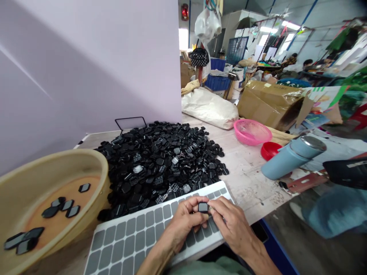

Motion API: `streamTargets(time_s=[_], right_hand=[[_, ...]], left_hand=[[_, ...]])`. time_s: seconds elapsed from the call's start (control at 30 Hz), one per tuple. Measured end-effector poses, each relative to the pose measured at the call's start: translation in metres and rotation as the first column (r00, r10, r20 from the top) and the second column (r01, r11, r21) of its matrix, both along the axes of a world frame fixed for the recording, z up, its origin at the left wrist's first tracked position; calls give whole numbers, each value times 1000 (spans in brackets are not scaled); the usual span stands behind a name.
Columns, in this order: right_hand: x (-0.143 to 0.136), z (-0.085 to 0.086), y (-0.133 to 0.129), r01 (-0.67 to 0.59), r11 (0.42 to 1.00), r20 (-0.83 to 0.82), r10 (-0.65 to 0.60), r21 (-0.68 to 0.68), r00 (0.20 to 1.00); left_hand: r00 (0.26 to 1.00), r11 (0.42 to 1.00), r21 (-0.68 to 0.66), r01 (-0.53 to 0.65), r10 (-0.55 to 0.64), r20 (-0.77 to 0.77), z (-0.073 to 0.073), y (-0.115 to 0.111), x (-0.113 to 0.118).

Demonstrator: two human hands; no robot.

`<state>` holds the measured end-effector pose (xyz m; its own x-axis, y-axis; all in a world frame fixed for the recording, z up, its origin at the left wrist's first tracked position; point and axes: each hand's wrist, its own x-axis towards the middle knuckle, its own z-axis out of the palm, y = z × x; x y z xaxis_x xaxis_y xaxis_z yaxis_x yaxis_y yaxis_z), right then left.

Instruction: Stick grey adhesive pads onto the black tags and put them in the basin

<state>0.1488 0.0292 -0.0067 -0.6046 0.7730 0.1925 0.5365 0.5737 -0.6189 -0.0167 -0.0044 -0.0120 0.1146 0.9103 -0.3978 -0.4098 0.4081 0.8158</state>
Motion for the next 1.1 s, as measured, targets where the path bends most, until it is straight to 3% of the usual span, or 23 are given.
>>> streamTargets(time_s=[0.23,0.37,0.53,0.6,0.77,0.87,0.97,1.1], right_hand=[[-5,-1,-5,11,1000,25,-12,28,1000],[-3,-4,-2,13,999,86,-17,44,996],[33,-6,18,283,955,227,-296,85,928],[48,-4,22,322,946,275,-321,43,906],[57,0,11,212,974,371,-171,-75,913],[53,-1,2,162,986,420,-128,-47,898],[45,-4,-4,116,993,459,-117,29,881],[30,-11,-6,76,989,476,-128,127,870]], left_hand=[[1000,1000,-1,-2,2,14,-2,0,4],[990,999,28,-28,32,-136,-7,0,1],[912,979,161,-128,180,-368,-1,4,-22],[901,984,164,-67,130,-415,2,5,-26],[864,971,82,224,-159,-478,-3,-5,-10],[724,901,95,422,-272,-634,-3,-14,-3],[548,817,115,564,-266,-793,4,-19,0],[445,742,121,659,-255,-859,13,-19,5]])
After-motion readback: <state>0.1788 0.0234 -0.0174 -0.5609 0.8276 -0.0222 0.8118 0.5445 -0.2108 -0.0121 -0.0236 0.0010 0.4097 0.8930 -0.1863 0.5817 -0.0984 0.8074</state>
